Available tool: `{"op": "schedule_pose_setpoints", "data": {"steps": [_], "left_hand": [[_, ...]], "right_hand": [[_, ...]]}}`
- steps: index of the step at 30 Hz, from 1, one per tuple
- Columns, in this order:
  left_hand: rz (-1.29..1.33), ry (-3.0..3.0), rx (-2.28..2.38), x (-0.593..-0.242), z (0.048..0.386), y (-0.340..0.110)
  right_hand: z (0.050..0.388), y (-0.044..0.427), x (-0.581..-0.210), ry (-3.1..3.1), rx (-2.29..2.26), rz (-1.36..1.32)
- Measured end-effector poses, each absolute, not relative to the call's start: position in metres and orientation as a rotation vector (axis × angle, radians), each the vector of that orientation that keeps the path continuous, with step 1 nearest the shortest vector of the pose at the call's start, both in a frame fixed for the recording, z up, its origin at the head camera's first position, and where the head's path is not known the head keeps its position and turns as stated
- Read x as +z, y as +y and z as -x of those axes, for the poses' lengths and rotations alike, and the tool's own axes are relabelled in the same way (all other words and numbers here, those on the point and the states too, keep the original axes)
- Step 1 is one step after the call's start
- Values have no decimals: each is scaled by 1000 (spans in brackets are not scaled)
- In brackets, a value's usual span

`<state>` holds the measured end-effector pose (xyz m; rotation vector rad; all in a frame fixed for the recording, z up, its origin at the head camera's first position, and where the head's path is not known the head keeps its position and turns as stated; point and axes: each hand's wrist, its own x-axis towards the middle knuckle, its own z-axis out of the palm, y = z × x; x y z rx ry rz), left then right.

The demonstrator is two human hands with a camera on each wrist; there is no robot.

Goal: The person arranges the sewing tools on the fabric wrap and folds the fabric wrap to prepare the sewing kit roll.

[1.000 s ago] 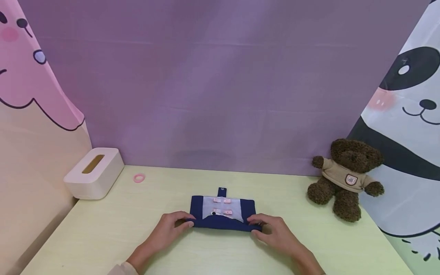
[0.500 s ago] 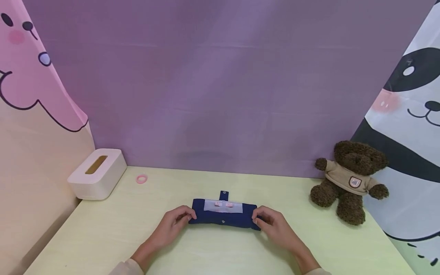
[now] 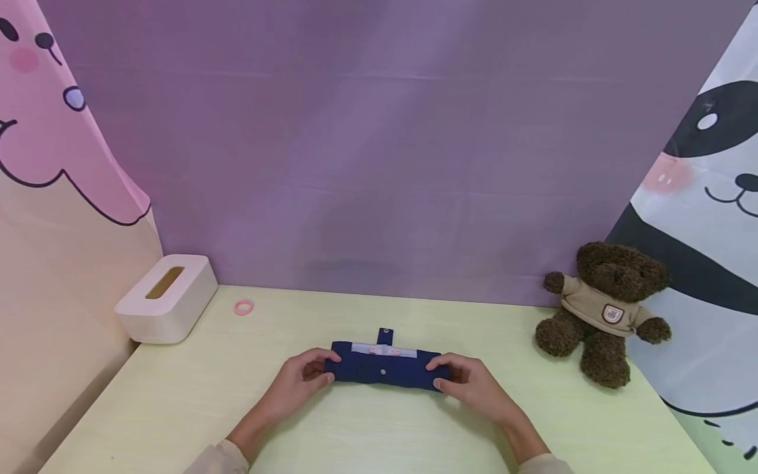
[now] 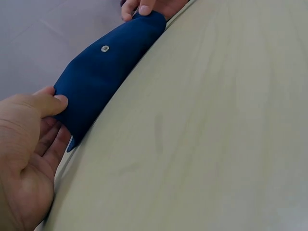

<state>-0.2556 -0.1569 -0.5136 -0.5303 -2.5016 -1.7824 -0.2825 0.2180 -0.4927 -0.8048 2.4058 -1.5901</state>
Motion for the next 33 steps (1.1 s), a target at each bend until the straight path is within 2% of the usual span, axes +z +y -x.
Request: {"op": "schedule_pose_setpoints", "data": {"steps": [9,17,33], "left_hand": [[478,-2495,-1758,-511,263,-154],[443,-2537,-1775,-506,272,-151],[370,-2709,-1530,-494,273,-145]], "right_hand": [[295,215,-498,2402,-1609,813],[301,213,-498,2450,-1598,701],[303,206,-493,2583,-1460,612]]}}
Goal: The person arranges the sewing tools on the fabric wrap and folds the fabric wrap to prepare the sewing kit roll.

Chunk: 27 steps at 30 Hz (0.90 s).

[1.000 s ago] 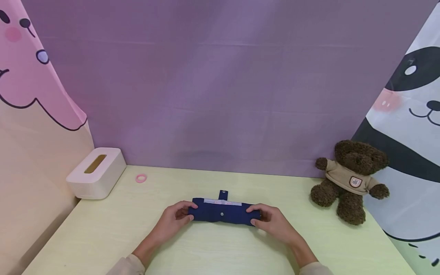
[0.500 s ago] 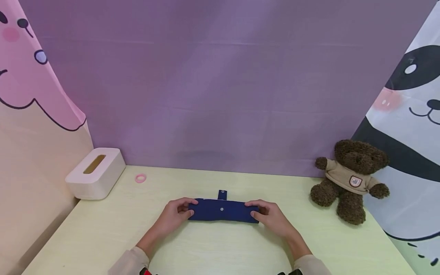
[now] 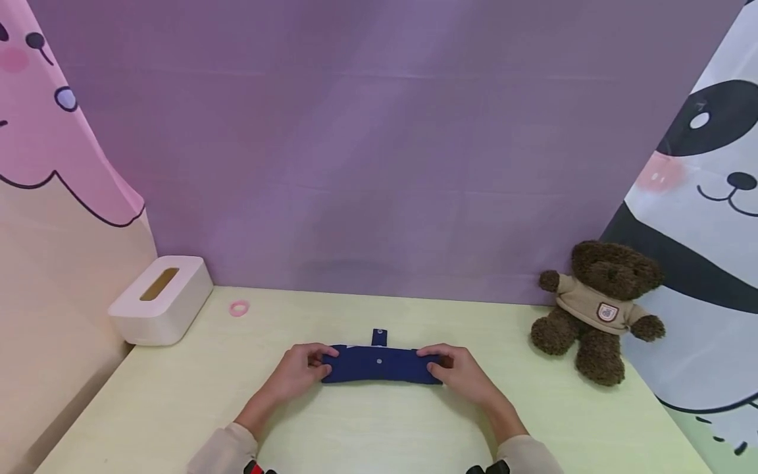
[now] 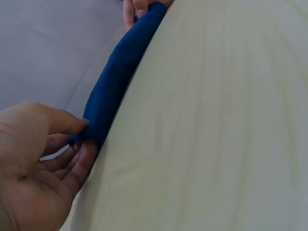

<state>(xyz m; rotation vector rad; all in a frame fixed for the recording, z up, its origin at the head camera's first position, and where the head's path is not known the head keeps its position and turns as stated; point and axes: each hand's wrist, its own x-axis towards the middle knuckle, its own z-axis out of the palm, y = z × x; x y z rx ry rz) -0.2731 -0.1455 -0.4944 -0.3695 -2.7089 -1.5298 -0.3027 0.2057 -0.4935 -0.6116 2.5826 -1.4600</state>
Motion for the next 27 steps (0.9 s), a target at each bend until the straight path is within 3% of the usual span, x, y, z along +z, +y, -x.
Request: {"op": "schedule_pose_setpoints", "data": {"steps": [11,20,27], "left_hand": [[270,-2698,-1262,-496,275,-133],[640,-2664,-1070,-493,271,-127],[683,-2705,-1082,-494,272,-127]], "right_hand": [[297,200,-494,2754,-1358,683],[298,192,-495,2897,-1314,828],[295,186,-488,3092,-1084,1036]]}}
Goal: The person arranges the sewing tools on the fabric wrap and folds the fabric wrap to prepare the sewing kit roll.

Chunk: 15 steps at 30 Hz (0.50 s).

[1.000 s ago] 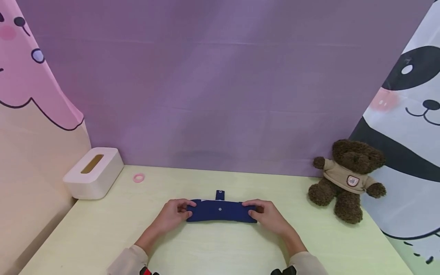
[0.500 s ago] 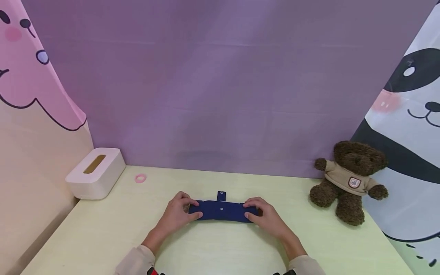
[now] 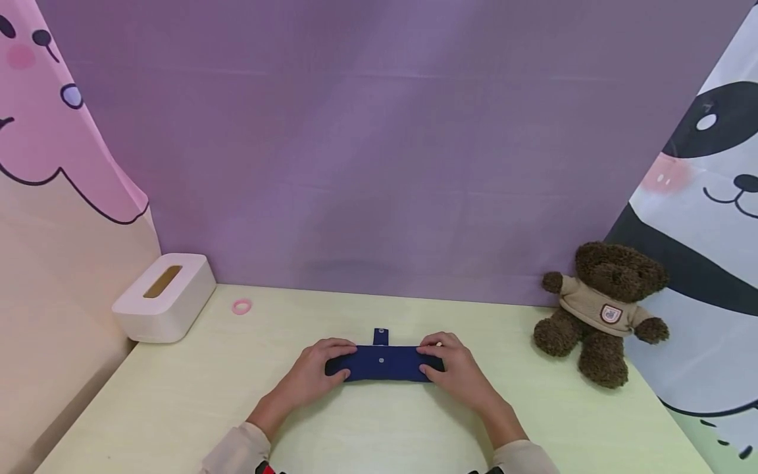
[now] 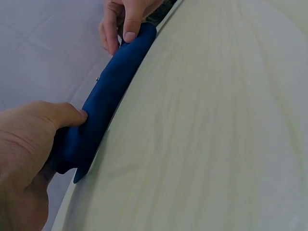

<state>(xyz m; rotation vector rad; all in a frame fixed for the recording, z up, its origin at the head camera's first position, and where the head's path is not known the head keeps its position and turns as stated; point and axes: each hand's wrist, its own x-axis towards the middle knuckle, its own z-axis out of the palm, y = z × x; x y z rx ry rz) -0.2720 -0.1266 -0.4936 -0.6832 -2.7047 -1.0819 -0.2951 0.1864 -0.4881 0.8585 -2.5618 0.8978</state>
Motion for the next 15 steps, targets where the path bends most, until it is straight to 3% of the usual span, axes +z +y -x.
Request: {"op": "schedule_pose_setpoints", "data": {"steps": [9,15], "left_hand": [[716,-2707,-1080,-495,272,-127],[716,-2715,-1133,-496,273,-127]], "right_hand": [[293,183,-483,-2605,777,-928],[298,186,-490,-2600,960,-908]]}}
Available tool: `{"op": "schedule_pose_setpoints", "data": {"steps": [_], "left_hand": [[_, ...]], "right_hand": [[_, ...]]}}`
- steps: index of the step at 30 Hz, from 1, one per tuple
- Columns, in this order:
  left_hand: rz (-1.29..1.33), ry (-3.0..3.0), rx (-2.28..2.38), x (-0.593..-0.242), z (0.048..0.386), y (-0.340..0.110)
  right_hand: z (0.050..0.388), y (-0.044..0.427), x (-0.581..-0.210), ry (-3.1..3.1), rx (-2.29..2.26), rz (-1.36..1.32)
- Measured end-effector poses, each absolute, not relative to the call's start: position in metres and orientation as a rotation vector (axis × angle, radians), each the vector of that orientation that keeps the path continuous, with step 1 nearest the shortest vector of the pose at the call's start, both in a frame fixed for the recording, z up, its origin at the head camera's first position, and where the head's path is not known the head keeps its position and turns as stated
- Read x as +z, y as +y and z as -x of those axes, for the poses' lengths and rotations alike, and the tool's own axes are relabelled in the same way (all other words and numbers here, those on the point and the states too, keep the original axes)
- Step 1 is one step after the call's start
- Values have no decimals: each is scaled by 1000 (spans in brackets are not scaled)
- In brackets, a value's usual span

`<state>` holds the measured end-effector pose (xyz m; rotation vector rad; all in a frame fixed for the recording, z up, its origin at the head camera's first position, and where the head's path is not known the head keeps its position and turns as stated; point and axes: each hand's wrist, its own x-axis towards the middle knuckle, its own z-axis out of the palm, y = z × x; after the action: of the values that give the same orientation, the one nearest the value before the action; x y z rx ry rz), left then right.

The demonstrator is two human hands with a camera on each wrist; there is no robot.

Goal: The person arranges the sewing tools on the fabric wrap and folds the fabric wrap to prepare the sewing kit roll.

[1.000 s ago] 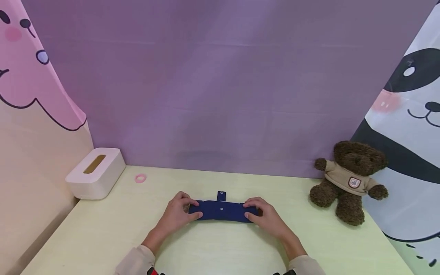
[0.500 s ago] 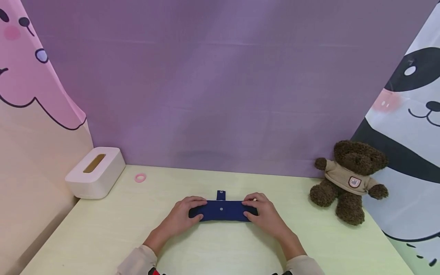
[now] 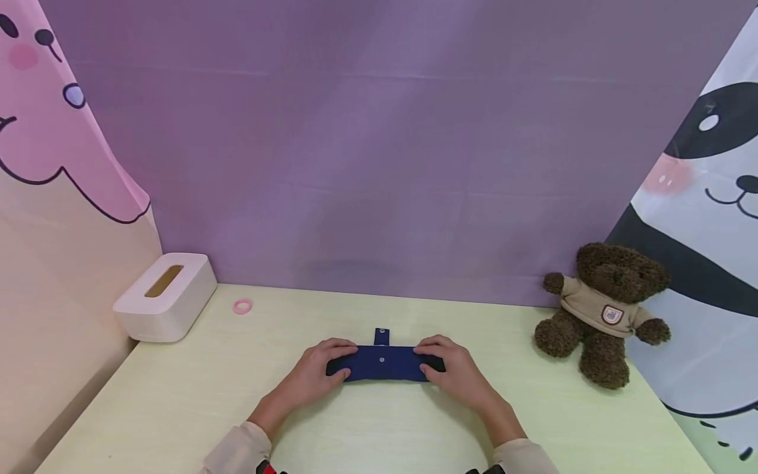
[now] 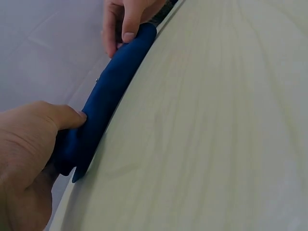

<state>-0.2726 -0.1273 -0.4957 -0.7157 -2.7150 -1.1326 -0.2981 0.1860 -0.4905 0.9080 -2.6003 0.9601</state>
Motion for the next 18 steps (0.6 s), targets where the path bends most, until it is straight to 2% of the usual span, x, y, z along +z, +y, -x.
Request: {"op": "schedule_pose_setpoints", "data": {"steps": [7,18], "left_hand": [[711,-2695,-1183,-499,275,-129],[661,-2744,-1247,-501,278,-131]], "right_hand": [[303,187,-495,-2691,1220,-728],[306,186,-504,-2692,1215,-790]]}}
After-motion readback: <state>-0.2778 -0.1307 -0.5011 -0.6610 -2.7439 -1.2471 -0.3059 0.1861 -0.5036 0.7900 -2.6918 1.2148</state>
